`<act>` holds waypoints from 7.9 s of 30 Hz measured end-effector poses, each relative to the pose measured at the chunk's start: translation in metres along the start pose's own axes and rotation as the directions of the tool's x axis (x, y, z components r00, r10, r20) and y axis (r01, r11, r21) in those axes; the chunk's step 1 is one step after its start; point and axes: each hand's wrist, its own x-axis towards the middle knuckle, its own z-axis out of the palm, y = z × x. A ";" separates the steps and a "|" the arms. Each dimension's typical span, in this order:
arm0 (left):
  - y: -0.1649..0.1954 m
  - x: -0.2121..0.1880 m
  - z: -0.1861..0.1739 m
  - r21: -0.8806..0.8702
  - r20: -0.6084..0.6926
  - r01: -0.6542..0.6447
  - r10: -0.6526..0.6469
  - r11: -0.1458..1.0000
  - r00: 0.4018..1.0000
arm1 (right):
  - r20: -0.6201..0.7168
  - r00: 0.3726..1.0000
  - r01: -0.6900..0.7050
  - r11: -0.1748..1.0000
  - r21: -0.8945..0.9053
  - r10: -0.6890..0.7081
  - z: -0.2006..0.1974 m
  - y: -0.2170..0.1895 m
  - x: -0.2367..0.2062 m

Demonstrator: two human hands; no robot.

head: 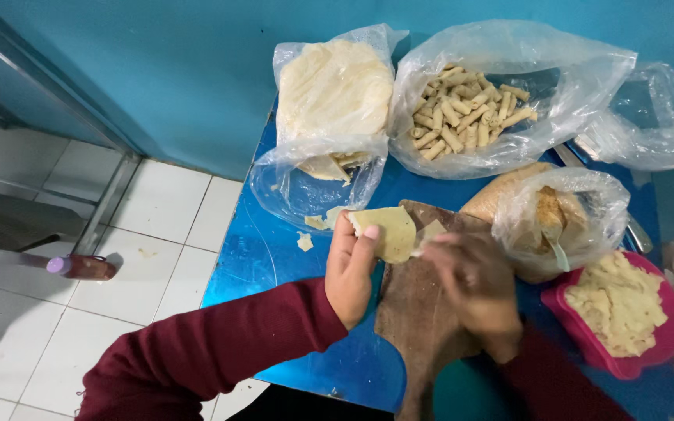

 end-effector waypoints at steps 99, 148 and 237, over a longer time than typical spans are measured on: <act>-0.008 0.020 -0.014 0.011 -0.138 0.174 -0.170 0.985 0.976 | 0.080 0.981 -0.176 0.984 0.010 0.175 -0.015 -0.034 0.000; 0.030 0.011 0.004 0.817 0.496 -0.468 0.003 0.338 0.868 | 0.214 0.801 -0.575 0.818 0.016 0.559 -0.009 -0.003 -0.022; -0.020 -0.011 -0.019 0.281 0.641 0.274 -0.392 0.920 0.660 | -0.052 0.986 -0.158 0.987 -0.007 0.157 -0.022 -0.049 -0.006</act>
